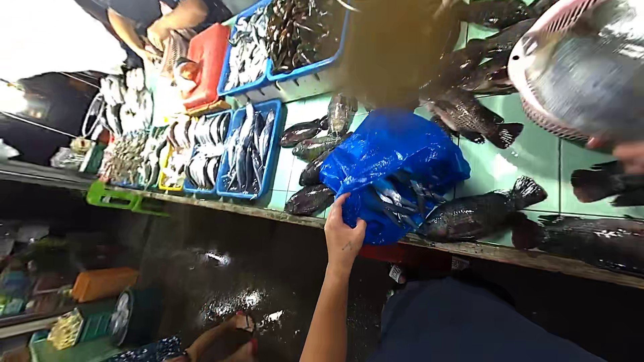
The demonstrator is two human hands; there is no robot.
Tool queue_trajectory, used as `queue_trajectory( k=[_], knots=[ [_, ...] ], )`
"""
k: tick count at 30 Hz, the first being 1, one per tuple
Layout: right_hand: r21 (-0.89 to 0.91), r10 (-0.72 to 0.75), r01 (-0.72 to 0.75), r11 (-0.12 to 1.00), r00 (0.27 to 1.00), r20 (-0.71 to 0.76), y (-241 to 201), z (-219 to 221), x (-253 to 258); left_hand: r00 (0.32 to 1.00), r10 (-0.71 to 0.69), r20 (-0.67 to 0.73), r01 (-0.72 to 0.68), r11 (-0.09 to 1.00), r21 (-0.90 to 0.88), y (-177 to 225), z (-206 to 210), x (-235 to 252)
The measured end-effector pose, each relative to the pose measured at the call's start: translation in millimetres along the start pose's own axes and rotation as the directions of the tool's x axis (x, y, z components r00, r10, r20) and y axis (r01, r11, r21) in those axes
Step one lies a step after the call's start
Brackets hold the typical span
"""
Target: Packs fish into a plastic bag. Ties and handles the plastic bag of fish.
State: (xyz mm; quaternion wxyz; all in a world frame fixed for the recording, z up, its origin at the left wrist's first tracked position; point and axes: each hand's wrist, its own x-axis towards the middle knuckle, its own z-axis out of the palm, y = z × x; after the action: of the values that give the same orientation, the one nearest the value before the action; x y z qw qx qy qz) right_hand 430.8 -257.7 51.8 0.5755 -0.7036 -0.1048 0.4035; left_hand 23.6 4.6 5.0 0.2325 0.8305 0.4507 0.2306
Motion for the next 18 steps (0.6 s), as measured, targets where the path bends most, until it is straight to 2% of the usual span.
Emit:
queue_trajectory(
  k=[1, 2, 3, 6, 9, 12, 13, 14, 15, 16, 18],
  knots=[
    [0.111, -0.015, -0.012, 0.994, 0.970, 0.244, 30.1, -1.4, -2.1, 0.999, 0.030, 0.017, -0.030, 0.999, -0.016, 1.3, -5.6, 2.1],
    [0.166, -0.030, -0.051, 0.985, 0.890, 0.455, 52.1, 6.5, -3.7, 0.997, 0.069, 0.033, -0.068, 0.997, -0.021, 2.4, -11.3, 5.2],
    [0.155, 0.007, -0.106, 0.982, 0.847, 0.531, 56.9, 29.9, -15.2, 0.993, 0.103, 0.056, -0.102, 0.995, -0.024, 4.2, -15.8, 8.2],
    [-0.026, 0.154, -0.175, 0.984, 0.775, 0.613, 51.0, 107.5, -32.9, 0.976, 0.196, 0.095, -0.193, 0.980, -0.036, 10.9, -17.8, 13.6],
    [-0.105, 0.151, -0.108, 0.989, 0.725, 0.672, 51.6, 184.9, -5.3, 0.952, 0.293, 0.087, -0.286, 0.954, -0.089, 22.4, -12.2, 15.6],
    [-0.152, 0.036, 0.072, 0.986, 0.790, 0.612, 61.6, 289.7, 25.7, 0.927, 0.369, 0.063, -0.354, 0.919, -0.174, 33.7, 1.7, 12.1],
    [-0.207, -0.057, 0.215, 0.954, 0.811, 0.582, 73.8, 322.9, 36.4, 0.924, 0.379, 0.048, -0.361, 0.908, -0.212, 33.7, 5.4, 11.9],
    [-0.285, -0.124, 0.364, 0.887, 0.780, 0.613, 82.4, 345.9, 46.2, 0.925, 0.378, 0.028, -0.360, 0.900, -0.245, 30.5, 5.9, 12.6],
    [-0.337, -0.167, 0.466, 0.818, 0.753, 0.636, 85.7, 358.8, 44.9, 0.930, 0.368, 0.005, -0.352, 0.892, -0.285, 24.2, 4.1, 13.8],
    [-0.368, -0.162, 0.498, 0.785, 0.738, 0.655, 82.6, 356.2, 34.3, 0.939, 0.344, -0.012, -0.328, 0.882, -0.340, 16.7, 2.2, 14.0],
    [-0.412, -0.119, 0.553, 0.724, 0.688, 0.716, 79.5, 317.2, 20.0, 0.956, 0.293, -0.030, -0.276, 0.853, -0.444, 4.9, 4.2, 10.0]
  ],
)
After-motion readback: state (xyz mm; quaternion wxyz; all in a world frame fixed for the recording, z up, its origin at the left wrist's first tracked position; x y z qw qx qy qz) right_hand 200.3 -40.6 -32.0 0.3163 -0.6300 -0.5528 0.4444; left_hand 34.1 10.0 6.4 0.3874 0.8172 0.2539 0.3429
